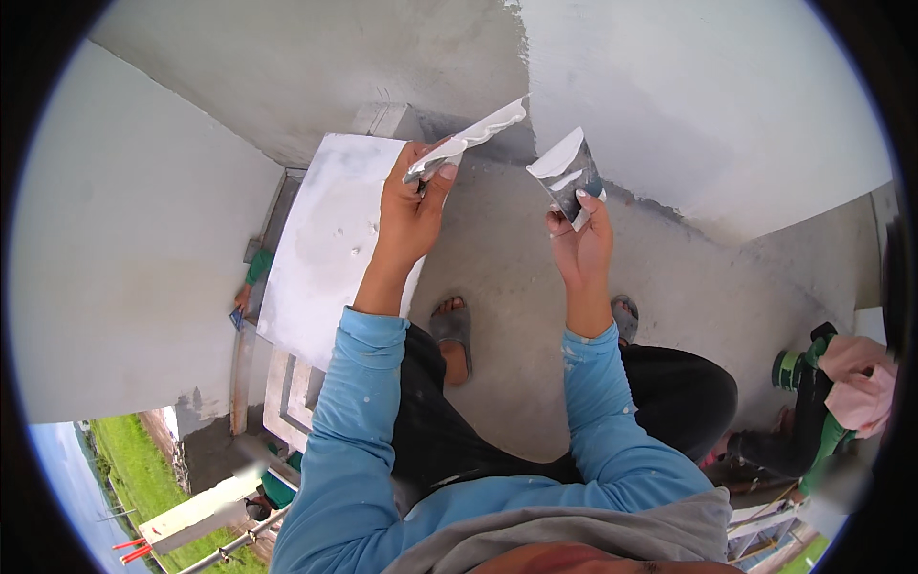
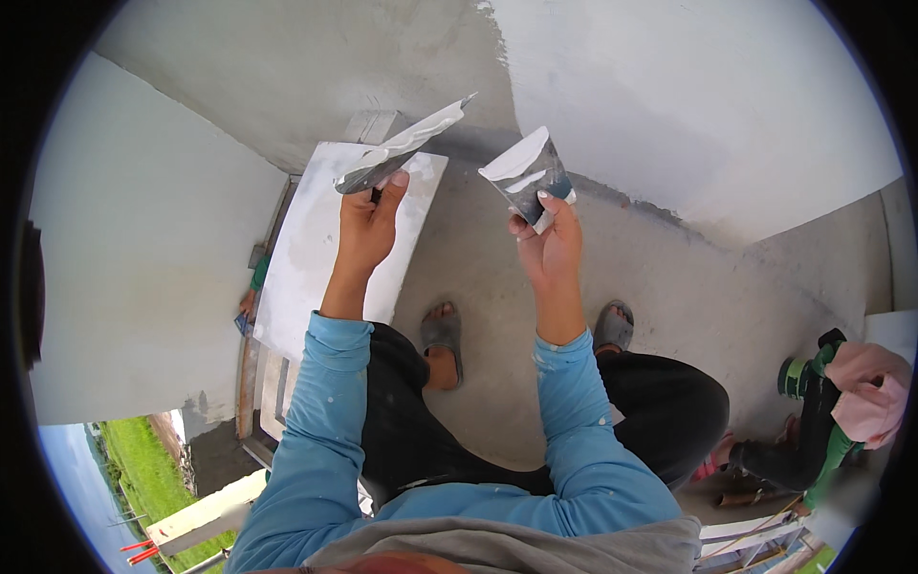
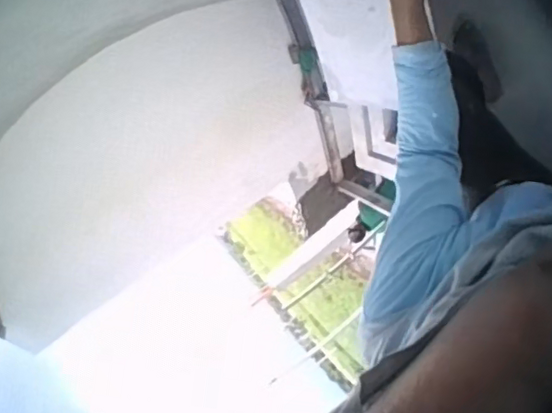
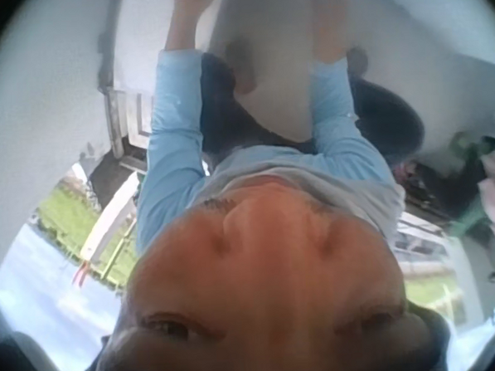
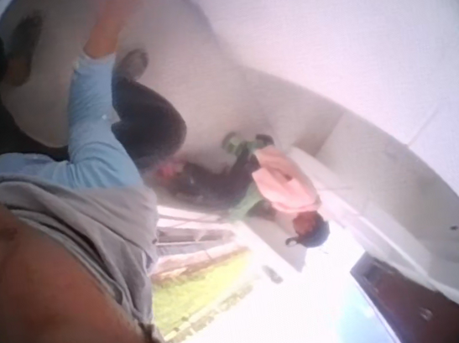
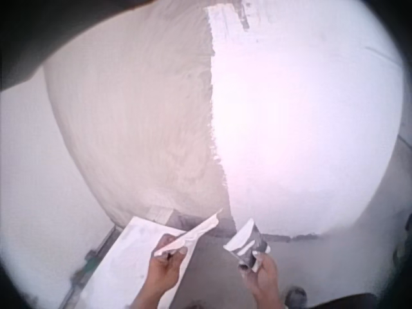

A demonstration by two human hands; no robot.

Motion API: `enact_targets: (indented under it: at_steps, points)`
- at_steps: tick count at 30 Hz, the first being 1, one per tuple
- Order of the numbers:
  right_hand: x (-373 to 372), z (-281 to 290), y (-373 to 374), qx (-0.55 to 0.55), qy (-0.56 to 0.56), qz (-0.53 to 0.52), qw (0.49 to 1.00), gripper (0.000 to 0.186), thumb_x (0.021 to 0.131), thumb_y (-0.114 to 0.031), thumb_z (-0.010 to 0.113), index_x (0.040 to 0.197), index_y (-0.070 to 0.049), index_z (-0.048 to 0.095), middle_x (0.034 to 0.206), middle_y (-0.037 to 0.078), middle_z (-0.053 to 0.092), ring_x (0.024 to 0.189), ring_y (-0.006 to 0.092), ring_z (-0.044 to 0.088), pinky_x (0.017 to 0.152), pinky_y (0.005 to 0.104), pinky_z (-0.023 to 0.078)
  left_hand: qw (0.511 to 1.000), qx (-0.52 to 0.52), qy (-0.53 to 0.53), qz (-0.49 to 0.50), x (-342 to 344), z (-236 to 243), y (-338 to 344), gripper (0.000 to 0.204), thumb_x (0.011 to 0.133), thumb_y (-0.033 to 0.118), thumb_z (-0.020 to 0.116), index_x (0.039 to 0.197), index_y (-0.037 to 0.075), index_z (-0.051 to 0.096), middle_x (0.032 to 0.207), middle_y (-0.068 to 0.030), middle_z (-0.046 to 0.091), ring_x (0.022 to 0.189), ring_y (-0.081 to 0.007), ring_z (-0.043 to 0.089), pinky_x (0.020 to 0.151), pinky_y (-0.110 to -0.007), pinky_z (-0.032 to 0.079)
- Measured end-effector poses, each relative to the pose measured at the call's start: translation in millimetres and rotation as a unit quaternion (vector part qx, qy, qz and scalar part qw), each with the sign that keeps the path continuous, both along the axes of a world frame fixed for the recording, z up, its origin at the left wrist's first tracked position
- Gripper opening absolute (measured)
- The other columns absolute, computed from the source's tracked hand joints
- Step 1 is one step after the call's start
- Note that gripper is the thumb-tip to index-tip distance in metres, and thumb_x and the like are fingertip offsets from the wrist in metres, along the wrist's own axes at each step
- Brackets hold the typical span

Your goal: The person scoops white plaster from a board using a trowel and applies it to a wall with a smaller trowel. They repeatedly smooth the surface and scrape excess material back onto the board while working on a construction site.

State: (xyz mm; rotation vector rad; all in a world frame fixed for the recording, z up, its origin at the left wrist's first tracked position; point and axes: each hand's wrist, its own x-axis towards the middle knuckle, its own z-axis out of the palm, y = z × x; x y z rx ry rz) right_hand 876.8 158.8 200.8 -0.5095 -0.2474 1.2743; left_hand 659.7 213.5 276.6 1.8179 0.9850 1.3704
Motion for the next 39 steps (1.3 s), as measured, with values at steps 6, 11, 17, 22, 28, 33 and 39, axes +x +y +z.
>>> enact_targets:
  at_steps: [6,11,17,22,28,33,39]
  points:
    - [-17,46,-29,0.059,-0.036,0.07,0.995,0.036,0.087,-0.02,0.059,0.121,-0.006,0.058,0.104,0.007,0.068,0.084,0.0219,0.065,0.063,0.0368,0.046,0.944,0.181,0.271,0.056,20,1,-6,0.064,0.074,-0.004,0.072,0.132,0.023,0.068,0.093,-0.0045,0.056,0.085,-0.022,0.054,0.08,-0.034,0.042]
    - [-21,67,-45,0.086,-0.057,0.053,0.993,0.046,0.083,-0.02,0.06,0.126,-0.005,0.056,0.109,0.009,0.067,0.089,0.0254,0.065,0.062,0.0394,0.047,0.828,0.19,0.507,0.143,6,-34,3,0.056,0.08,-0.001,0.062,0.129,0.026,0.068,0.096,-0.0057,0.054,0.091,-0.0239,0.055,0.079,-0.036,0.037]
    - [25,-39,13,0.011,-0.064,-0.014,0.998,0.035,0.088,-0.02,0.063,0.121,-0.009,0.058,0.111,0.005,0.066,0.096,0.0216,0.063,0.071,0.0409,0.05,0.906,-0.111,0.319,0.255,-78,-16,13,0.043,0.099,0.024,0.058,0.136,0.004,0.049,0.09,-0.0139,0.068,0.074,-0.0293,0.064,0.074,-0.044,0.051]
    - [-11,-200,73,-0.122,0.017,-0.003,0.992,0.036,0.091,-0.007,0.066,0.126,-0.011,0.056,0.115,0.005,0.065,0.103,0.0215,0.065,0.079,0.0424,0.056,0.911,-0.238,-0.052,0.333,-106,20,-38,0.023,0.101,0.027,0.057,0.11,0.006,0.055,0.079,-0.0042,0.059,0.063,-0.0088,0.054,0.045,-0.021,0.037]
    - [-54,-350,190,-0.179,0.119,-0.076,0.974,0.034,0.094,-0.003,0.064,0.125,-0.007,0.053,0.12,0.01,0.062,0.107,0.026,0.063,0.087,0.0438,0.056,0.911,-0.283,-0.004,0.3,-56,3,-19,0.021,0.104,0.023,0.054,0.111,0.004,0.053,0.077,-0.0044,0.056,0.061,-0.0082,0.05,0.049,-0.021,0.035]
    - [-55,-392,268,-0.249,0.161,-0.165,0.941,0.036,0.095,-0.004,0.063,0.128,-0.005,0.049,0.122,0.014,0.059,0.107,0.0295,0.062,0.089,0.0436,0.055,0.897,-0.299,-0.011,0.326,-67,3,-8,0.018,0.106,0.019,0.048,0.105,0.001,0.05,0.078,-0.0067,0.053,0.06,-0.0098,0.045,0.056,-0.023,0.036]
    - [-57,-373,300,-0.269,0.155,-0.188,0.932,0.034,0.094,-0.007,0.06,0.126,-0.01,0.049,0.118,0.01,0.058,0.103,0.0262,0.06,0.086,0.0418,0.052,0.891,-0.301,0.017,0.341,-65,2,-7,0.02,0.105,0.022,0.051,0.104,0.003,0.051,0.078,-0.0057,0.054,0.06,-0.0089,0.046,0.055,-0.021,0.036]
